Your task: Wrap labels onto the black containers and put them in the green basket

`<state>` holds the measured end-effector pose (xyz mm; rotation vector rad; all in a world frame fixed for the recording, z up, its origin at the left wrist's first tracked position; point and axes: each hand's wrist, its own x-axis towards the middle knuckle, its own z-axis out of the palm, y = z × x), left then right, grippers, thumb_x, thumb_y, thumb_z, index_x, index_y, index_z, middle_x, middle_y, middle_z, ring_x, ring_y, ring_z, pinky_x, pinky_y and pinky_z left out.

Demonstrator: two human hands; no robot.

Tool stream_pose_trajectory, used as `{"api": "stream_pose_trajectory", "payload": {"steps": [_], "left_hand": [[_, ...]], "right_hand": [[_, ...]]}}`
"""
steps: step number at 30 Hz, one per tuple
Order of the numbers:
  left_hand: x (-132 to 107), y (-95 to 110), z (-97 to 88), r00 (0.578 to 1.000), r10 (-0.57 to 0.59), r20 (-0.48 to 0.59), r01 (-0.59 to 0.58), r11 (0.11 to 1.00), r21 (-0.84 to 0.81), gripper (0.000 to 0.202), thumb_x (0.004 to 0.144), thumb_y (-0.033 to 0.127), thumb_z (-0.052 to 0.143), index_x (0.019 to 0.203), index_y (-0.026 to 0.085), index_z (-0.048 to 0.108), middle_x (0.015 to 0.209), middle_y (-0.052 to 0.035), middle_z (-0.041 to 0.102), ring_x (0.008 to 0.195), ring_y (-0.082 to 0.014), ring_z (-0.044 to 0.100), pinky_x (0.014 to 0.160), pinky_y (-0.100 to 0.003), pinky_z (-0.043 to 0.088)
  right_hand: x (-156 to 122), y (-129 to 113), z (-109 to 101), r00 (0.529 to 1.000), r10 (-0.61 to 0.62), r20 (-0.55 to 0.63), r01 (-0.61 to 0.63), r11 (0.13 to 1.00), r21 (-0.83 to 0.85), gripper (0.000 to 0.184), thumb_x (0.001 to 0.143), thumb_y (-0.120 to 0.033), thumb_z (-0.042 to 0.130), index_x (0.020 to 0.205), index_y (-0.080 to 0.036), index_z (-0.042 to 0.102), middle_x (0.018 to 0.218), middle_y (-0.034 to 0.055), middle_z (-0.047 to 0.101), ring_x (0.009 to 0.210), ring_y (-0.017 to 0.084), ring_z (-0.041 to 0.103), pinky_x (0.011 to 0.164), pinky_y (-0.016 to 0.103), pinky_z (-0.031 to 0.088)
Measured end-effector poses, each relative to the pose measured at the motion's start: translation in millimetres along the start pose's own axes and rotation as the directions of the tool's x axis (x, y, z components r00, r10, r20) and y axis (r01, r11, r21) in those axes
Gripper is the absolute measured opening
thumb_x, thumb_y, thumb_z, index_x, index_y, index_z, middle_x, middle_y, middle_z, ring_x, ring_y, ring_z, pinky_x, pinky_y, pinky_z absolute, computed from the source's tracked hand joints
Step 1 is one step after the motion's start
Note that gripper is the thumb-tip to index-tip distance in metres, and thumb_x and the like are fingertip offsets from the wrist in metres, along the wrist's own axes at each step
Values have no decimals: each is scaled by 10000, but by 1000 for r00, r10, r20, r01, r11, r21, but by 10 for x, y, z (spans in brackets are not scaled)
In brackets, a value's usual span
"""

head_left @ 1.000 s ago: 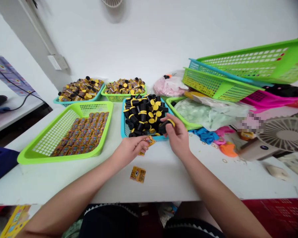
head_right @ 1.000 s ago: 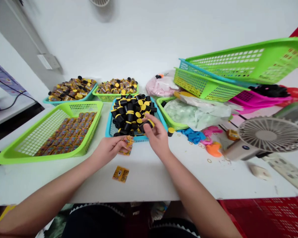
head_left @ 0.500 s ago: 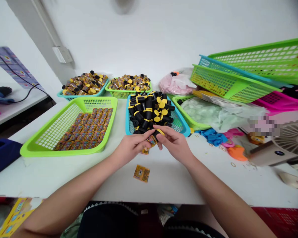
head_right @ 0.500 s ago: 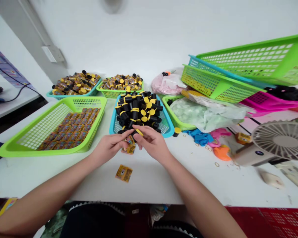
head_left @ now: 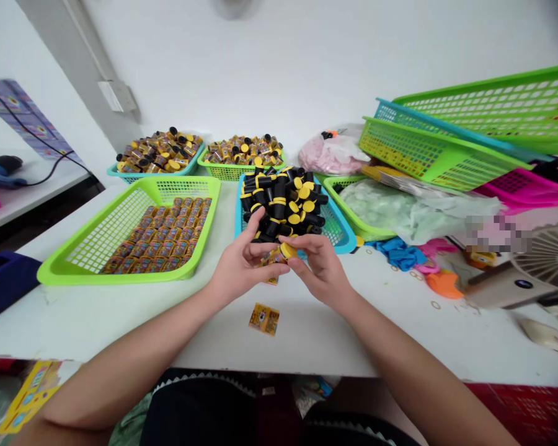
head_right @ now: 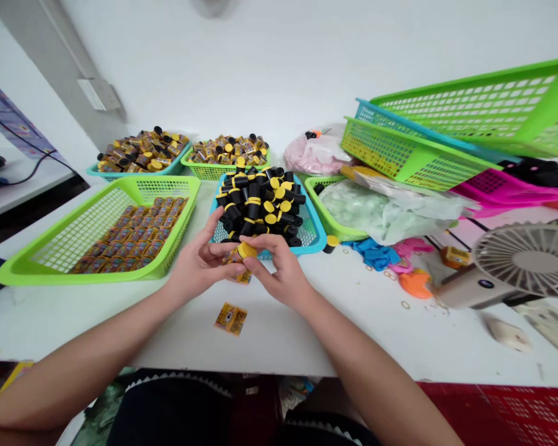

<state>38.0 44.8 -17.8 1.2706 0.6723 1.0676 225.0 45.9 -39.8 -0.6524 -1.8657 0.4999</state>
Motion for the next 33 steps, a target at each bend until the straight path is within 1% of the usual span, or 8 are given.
{"api": "stream_pose_trajectory", "payload": {"steps": [3, 6, 11, 15, 22, 26, 30, 33], "left_hand": [[-3, -13, -13, 999, 22, 37, -19, 997, -76, 1281, 707, 210, 831, 1531, 365, -137, 941, -4, 764, 680, -133, 685, 636, -278, 589], [-3, -47, -22, 995, 57, 84, -46, 991, -129, 1296, 715, 235, 830, 1519, 361, -178, 878, 18, 765, 634, -111, 670, 626, -241, 556], [-11, -101, 48, 989, 7, 150, 7, 995, -95, 1361, 654, 183, 864, 1521, 362, -170, 873, 44, 725, 756, -123, 682, 725, -246, 545], [-22, -118, 90, 992, -31, 121, 51, 984, -170, 1268, 654, 124, 844, 1557, 312, -26, 970, 21, 686, 816, -107, 667, 777, -235, 525], [-12, -121, 4, 964, -148, 219, 189, 965, -180, 1330, 653, 153, 858, 1545, 301, -118, 741, 72, 661, 655, -107, 643, 693, -253, 507], [-19, -117, 10, 962, -176, 208, 208, 967, -145, 1376, 627, 147, 875, 1538, 305, -144, 791, 35, 678, 766, -150, 655, 718, -279, 490], [-38, -103, 73, 956, -226, 186, 264, 939, -221, 1293, 599, 144, 884, 1567, 274, 35, 883, -17, 685, 906, -179, 636, 731, -277, 468], [-49, -93, 133, 949, -264, 175, 307, 899, -311, 931, 684, 220, 839, 1483, 207, 361, 825, -10, 659, 829, -145, 618, 724, -267, 455]], "right_hand": [[-19, -9, 34, 998, -59, -1, 59, 998, -27, 80, 1004, -279, 409, 1079, -307, 414, 1290, 47, 641, 1211, 194, 556, 982, 494, 503], [-15, -73, 7, 991, -117, 68, 124, 987, -103, 92, 1001, -268, 366, 1076, -322, 372, 1362, 21, 606, 1260, 200, 505, 1015, 534, 462], [-33, -115, -19, 965, -99, 242, 179, 925, -335, 476, 831, -391, 651, 1231, -296, 411, 1315, 64, 622, 1331, 301, 417, 1036, 560, 370], [-60, -87, -10, 957, -161, 240, 257, 853, -454, 578, 758, -270, 688, 1278, -295, 438, 1266, 40, 650, 1221, 299, 479, 1017, 536, 344], [-2, -223, -55, 930, -79, 359, 196, 933, -303, 612, 785, -336, 690, 1347, -278, 453, 1278, 74, 617, 1201, 271, 516, 1039, 483, 393], [51, -215, -89, 928, -53, 369, 139, 968, -209, 572, 778, -301, 726, 1302, -276, 498, 1190, 70, 657, 1145, 259, 545, 1012, 471, 434], [79, -159, -98, 941, -113, 320, 169, 974, -153, 438, 819, -280, 713, 1226, -287, 550, 1121, 49, 689, 1065, 230, 576, 942, 422, 483], [61, -136, -40, 969, -137, 206, 185, 955, -233, 412, 845, -250, 668, 1232, -289, 532, 1138, 63, 671, 1081, 236, 591, 940, 437, 482]]}}
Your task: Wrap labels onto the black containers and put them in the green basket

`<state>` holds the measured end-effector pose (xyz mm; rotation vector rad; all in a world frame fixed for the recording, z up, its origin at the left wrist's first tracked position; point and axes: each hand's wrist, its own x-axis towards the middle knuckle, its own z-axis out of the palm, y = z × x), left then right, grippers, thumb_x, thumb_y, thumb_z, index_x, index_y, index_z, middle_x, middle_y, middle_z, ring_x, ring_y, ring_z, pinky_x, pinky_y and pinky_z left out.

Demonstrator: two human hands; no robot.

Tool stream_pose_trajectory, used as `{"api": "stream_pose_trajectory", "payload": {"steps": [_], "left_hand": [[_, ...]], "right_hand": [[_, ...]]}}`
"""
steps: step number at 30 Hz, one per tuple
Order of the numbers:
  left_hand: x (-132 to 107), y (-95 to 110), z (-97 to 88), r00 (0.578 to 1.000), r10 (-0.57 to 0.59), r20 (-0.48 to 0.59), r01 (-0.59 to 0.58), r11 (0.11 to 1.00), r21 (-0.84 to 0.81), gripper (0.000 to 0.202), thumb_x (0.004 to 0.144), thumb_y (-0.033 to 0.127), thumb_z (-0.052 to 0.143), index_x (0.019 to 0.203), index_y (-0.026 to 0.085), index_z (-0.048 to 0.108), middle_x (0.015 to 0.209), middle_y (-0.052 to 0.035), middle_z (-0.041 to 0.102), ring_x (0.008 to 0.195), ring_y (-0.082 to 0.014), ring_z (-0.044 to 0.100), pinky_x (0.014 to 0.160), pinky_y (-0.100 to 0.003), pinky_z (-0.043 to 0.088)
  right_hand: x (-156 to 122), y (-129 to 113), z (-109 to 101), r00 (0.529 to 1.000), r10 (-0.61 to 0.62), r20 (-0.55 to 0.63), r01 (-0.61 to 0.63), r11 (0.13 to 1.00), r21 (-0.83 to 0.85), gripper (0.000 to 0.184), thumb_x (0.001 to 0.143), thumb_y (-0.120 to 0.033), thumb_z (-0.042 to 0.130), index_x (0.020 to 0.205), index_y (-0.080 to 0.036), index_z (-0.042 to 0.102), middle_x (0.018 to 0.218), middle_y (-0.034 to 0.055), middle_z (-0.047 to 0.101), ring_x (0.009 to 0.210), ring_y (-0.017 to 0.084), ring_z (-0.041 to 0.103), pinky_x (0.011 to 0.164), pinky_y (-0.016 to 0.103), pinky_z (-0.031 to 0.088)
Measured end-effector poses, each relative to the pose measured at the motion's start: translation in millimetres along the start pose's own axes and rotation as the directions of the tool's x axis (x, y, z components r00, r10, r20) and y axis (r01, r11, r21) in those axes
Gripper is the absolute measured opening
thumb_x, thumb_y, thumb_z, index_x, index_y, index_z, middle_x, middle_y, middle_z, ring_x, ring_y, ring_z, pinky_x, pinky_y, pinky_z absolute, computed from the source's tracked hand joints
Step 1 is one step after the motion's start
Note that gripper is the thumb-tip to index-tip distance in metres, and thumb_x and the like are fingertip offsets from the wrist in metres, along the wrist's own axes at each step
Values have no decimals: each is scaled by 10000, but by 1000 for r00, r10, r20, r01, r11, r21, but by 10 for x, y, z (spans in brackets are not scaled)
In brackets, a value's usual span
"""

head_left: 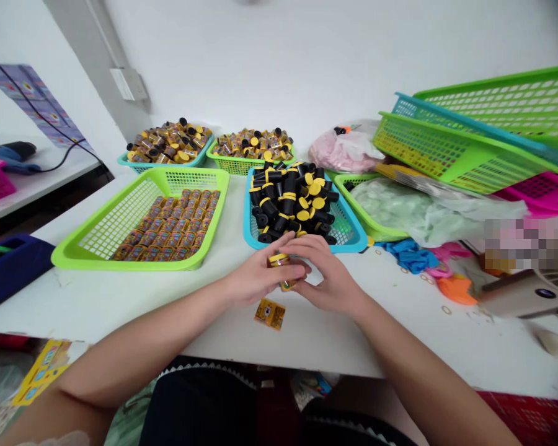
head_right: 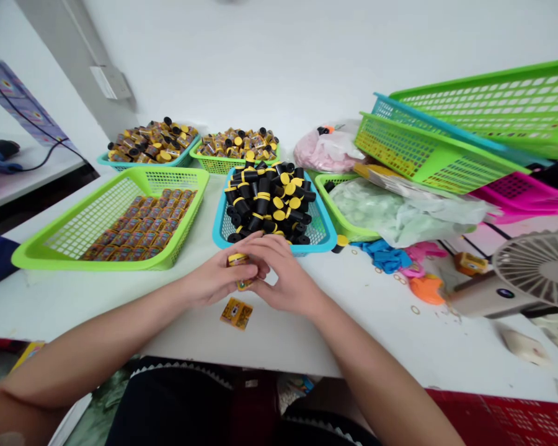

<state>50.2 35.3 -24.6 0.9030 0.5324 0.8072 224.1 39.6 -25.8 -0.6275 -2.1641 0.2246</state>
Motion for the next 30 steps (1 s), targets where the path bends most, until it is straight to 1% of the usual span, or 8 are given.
{"api": "stream_pose_trajectory", "payload": {"steps": [3, 8, 12, 16, 21, 25, 28, 30], "left_hand": [[-5, -7, 38, 1000, 1, -9, -1, 1000, -20, 661, 774, 273, 757, 1374, 164, 503, 714, 16, 607, 728, -122, 589, 697, -264, 441], [-30, -11, 6, 998, 62, -3, -60, 973, 221, 1024, 803, 225, 679, 1562, 192, -6, 654, 76, 563, 629, -106, 543, 666, -268, 427], [-47, -52, -23, 986, 167, -26, -125, 828, 547, 1078, 804, 178, 630, 1543, 201, -155, 664, 85, 513, 604, -110, 500, 620, -247, 412], [-45, -85, -24, 928, 364, -76, -187, 633, 752, 1095, 791, 132, 626, 1542, 209, -167, 646, 92, 433, 575, -108, 443, 577, -226, 371], [-49, 43, -101, 971, 186, 148, -237, 770, 593, 1073, 800, 147, 612, 1544, 207, -160, 638, 102, 428, 533, -85, 430, 541, -194, 369], [-60, 191, -126, 949, 44, 313, -232, 771, 593, 961, 836, 238, 631, 1564, 257, 4, 804, 41, 598, 674, -110, 574, 656, -226, 483], [-95, 260, -70, 960, 197, 201, -280, 596, 752, 763, 792, 302, 714, 1461, 241, 353, 974, -21, 630, 837, -150, 627, 760, -271, 534], [-172, 323, -49, 921, 384, 66, -266, 496, 827, 620, 744, 343, 770, 1292, 222, 506, 963, -24, 637, 834, -161, 644, 762, -288, 559]], "right_hand": [[-23, -26, 87, 997, 5, -71, -12, 995, -97, 459, 823, -230, 659, 1247, -290, 495, 1154, 72, 658, 1098, 251, 599, 962, 463, 467], [-81, -57, 149, 995, -57, -77, 39, 973, -226, 510, 761, -198, 631, 1237, -253, 457, 1123, 85, 663, 1074, 269, 601, 957, 481, 451], [-108, -70, 176, 975, -202, -94, 143, 889, -435, 411, 803, -253, 652, 1182, -227, 492, 1039, 85, 699, 1005, 267, 605, 932, 474, 439], [-109, -79, 232, 950, -292, -109, 179, 796, -578, 323, 841, -264, 655, 1131, -173, 548, 992, 95, 718, 933, 246, 613, 924, 463, 428], [-114, -59, 240, 946, -278, -168, 186, 887, -424, 404, 820, -281, 692, 1186, -210, 533, 1008, 62, 725, 950, 225, 643, 965, 461, 434], [-125, -55, 263, 935, -301, -190, 218, 907, -361, 455, 808, -253, 696, 1223, -219, 514, 1002, 62, 717, 942, 226, 657, 967, 476, 459], [-145, -38, 263, 923, -322, -213, 242, 912, -330, 559, 798, -200, 685, 1309, -230, 460, 1071, 77, 684, 994, 221, 658, 918, 432, 524], [-148, -4, 202, 915, -311, -256, 218, 917, -334, 653, 787, -243, 692, 1371, -267, 401, 1180, 95, 631, 1069, 237, 643, 899, 425, 552]]}}
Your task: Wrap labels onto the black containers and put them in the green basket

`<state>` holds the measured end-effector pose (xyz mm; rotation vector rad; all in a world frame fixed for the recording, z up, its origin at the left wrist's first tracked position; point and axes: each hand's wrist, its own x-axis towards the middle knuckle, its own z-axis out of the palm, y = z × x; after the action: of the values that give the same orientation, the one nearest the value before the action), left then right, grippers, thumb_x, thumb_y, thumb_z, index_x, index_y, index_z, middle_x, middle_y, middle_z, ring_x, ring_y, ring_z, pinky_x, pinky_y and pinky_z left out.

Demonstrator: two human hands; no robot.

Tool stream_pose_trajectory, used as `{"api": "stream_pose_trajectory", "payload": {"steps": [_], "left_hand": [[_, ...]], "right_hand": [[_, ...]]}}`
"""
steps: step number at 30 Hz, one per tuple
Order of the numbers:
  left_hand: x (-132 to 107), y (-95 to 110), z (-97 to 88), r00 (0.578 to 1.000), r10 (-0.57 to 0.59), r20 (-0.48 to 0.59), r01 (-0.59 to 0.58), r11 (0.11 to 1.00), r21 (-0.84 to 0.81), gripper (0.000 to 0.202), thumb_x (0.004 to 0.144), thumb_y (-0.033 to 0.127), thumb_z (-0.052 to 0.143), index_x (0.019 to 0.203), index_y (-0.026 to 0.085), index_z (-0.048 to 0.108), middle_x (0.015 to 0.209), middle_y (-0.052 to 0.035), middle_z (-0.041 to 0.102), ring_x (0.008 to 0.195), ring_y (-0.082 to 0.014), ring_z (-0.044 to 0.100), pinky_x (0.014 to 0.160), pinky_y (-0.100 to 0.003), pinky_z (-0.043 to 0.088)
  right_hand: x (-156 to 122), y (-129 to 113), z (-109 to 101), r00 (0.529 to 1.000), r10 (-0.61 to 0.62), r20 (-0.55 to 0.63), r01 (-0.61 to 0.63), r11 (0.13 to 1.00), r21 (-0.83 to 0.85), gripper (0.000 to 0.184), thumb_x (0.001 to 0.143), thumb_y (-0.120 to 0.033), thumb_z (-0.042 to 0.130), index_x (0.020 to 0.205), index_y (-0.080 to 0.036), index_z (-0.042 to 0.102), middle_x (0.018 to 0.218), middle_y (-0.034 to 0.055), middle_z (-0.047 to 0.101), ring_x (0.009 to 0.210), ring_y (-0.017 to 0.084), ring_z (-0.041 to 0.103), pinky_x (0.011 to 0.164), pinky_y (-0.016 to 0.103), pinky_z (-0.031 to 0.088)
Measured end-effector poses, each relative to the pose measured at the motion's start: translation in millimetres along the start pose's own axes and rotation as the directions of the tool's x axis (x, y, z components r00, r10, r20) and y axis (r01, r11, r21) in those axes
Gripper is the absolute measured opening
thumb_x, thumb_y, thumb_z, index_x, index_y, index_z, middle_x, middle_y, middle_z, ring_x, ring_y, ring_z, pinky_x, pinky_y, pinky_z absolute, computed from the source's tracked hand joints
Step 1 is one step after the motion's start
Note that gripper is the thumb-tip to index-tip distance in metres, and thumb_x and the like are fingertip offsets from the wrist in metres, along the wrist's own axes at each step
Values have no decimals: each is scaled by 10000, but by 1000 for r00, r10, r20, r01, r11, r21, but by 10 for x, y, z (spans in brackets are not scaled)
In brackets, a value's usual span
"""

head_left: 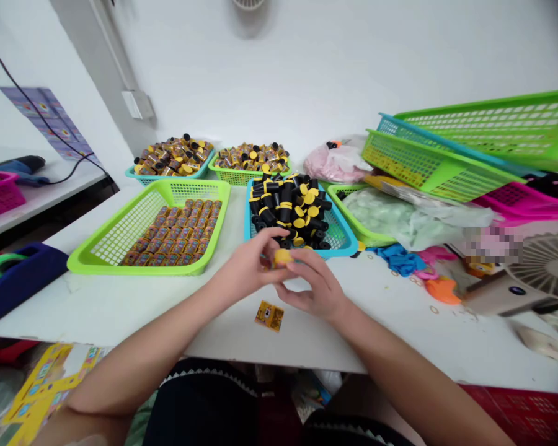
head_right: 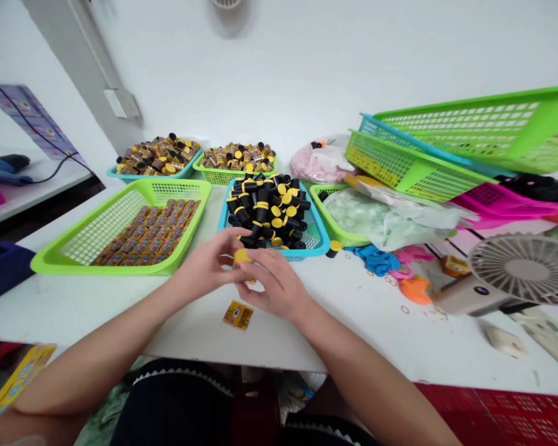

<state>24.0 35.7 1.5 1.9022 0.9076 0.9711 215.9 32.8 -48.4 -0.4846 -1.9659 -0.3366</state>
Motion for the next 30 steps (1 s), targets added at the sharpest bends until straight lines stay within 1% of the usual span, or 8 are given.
{"api": "stream_pose_trajectory", "payload": {"steps": [4, 5, 8, 10, 14, 17, 23, 30], "left_hand": [[-147, 105, -428, 943, 37, -332, 29, 981, 193, 434, 745, 427, 768, 1077, 223, 577, 966, -23, 680, 846, -168, 679, 791, -310, 586], [-166, 117, -605, 928, 57, -368, 51, 959, 277, 395, 759, 436, 752, 1046, 217, 592, 984, -33, 688, 847, -172, 684, 796, -314, 584], [-96, 87, -1217, 906, 90, -413, 173, 812, 558, 318, 781, 444, 719, 974, 204, 639, 1009, -57, 695, 824, -188, 693, 788, -323, 569], [65, -3, -1605, 904, 49, -425, 275, 695, 665, 297, 771, 440, 725, 944, 208, 658, 988, -50, 704, 827, -201, 699, 795, -322, 552], [492, -345, -2141, 829, -189, -526, 541, 510, 669, 444, 770, 405, 742, 1134, 192, 602, 984, -43, 734, 886, -212, 700, 829, -305, 521], [721, -647, -2352, 779, -285, -558, 625, 412, 663, 493, 771, 371, 757, 1160, 122, 586, 1011, -90, 732, 977, -241, 676, 856, -308, 509], [899, -1080, -2503, 713, -448, -540, 692, 320, 647, 311, 933, 350, 601, 1165, 143, 609, 1168, -89, 630, 1013, -224, 636, 864, -424, 546], [956, -1283, -2427, 762, -412, -500, 647, 456, 611, 352, 935, 341, 599, 1230, 152, 577, 1228, -100, 600, 1052, -240, 621, 876, -440, 545]], "right_hand": [[146, 287, -164, 929, 366, 51, -349, 915, -204, 487, 861, -332, 555, 1325, -224, 453, 1353, 168, 502, 1233, 293, 559, 978, 470, 510], [213, 394, -187, 825, 552, 124, -497, 812, -305, 419, 899, -321, 479, 1296, -188, 485, 1356, 181, 502, 1220, 278, 568, 974, 439, 510], [429, 731, -140, 294, 816, 497, -573, 567, -592, 368, 908, -320, 451, 1215, -176, 596, 1273, 150, 607, 1067, 253, 658, 904, 373, 532], [539, 907, -11, 146, 803, 578, -547, 552, -629, 281, 832, -365, 584, 1009, -186, 708, 1056, 119, 709, 963, 264, 695, 840, 346, 546], [618, 1021, 335, 22, 846, 532, -482, 475, -736, 390, 725, -381, 712, 1032, -141, 723, 1097, 197, 692, 1041, 339, 674, 855, 418, 538], [601, 978, 480, 6, 894, 447, -452, 401, -797, 494, 711, -348, 727, 1130, -90, 682, 1228, 287, 608, 1106, 384, 643, 842, 456, 537], [517, 994, 184, 106, 890, 444, -488, 436, -756, 330, 761, -363, 640, 1012, -162, 716, 989, 170, 730, 974, 327, 699, 753, 369, 545], [225, 899, -166, 473, 878, 71, -806, 464, -369, 420, 774, -447, 647, 1108, -192, 658, 857, 65, 742, 753, 220, 704, 744, 340, 555]]}}
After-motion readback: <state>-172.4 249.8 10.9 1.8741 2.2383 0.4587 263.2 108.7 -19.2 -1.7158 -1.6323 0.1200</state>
